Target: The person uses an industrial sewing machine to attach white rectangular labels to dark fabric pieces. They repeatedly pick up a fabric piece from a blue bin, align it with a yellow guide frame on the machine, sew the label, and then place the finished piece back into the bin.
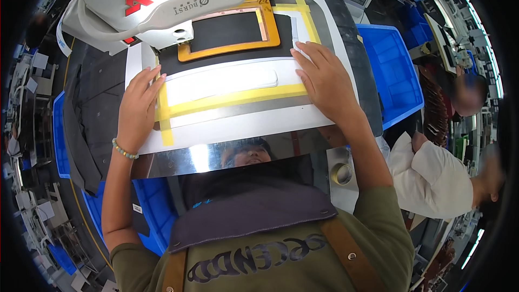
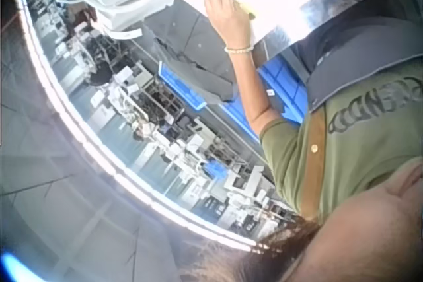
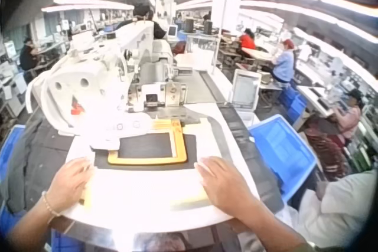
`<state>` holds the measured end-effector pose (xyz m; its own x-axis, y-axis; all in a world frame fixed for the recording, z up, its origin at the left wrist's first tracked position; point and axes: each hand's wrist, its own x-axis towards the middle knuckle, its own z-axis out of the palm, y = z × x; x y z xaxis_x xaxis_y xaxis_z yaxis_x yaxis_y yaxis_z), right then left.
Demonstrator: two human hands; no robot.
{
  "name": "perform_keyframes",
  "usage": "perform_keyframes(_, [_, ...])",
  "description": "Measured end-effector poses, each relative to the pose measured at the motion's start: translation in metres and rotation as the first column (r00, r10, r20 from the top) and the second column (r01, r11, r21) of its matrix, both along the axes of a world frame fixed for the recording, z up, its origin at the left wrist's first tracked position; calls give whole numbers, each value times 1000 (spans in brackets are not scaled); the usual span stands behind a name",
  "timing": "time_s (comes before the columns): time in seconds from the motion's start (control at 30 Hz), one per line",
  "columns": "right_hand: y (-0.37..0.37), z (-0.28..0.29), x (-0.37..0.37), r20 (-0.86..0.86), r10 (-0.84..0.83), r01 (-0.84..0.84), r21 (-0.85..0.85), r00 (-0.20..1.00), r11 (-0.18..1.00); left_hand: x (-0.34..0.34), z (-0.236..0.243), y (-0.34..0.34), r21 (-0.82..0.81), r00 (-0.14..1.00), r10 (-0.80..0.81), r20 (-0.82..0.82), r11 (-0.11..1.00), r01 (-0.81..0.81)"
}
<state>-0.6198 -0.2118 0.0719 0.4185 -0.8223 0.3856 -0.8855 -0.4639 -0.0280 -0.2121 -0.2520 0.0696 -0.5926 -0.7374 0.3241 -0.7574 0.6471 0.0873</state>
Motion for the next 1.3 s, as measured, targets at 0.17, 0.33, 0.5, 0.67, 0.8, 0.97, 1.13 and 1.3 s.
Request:
perform_keyframes(0.17, [3, -14, 3, 9, -22, 20, 127, 1000, 992, -9, 4, 7, 177, 998, -6, 65, 984, -5])
perform_keyframes(0.33, [-2, -21, 4, 2, -67, 66, 123, 998, 990, -10, -6, 7, 171, 998, -1, 68, 985, -11])
perform_keyframes(0.5, [-3, -24, 3, 9, -68, 67, 73, 998, 995, -11, -8, 6, 195, 999, 28, 32, 980, -33])
perform_keyframes(0.67, [-23, -9, -3, 66, 28, -22, -91, 997, 996, -10, -8, 6, 203, 999, 39, 31, 978, -44])
perform_keyframes(0.8, [-44, -7, -6, 12, 137, -134, -150, 991, 980, -9, -11, 4, 191, 1000, 23, -3, 981, -22])
perform_keyframes(0.97, [-59, -5, -6, -160, 202, -222, -113, 966, 969, -10, -10, 3, 207, 1000, 22, 0, 978, -22])
perform_keyframes(1.13, [-52, -10, -6, -223, 245, -294, -228, 944, 928, -9, -12, 4, 183, 999, 38, 38, 982, -44])
perform_keyframes(1.3, [-29, -10, -7, -120, 155, -170, -131, 981, 977, -11, -9, 4, 210, 999, 41, 5, 977, -41])
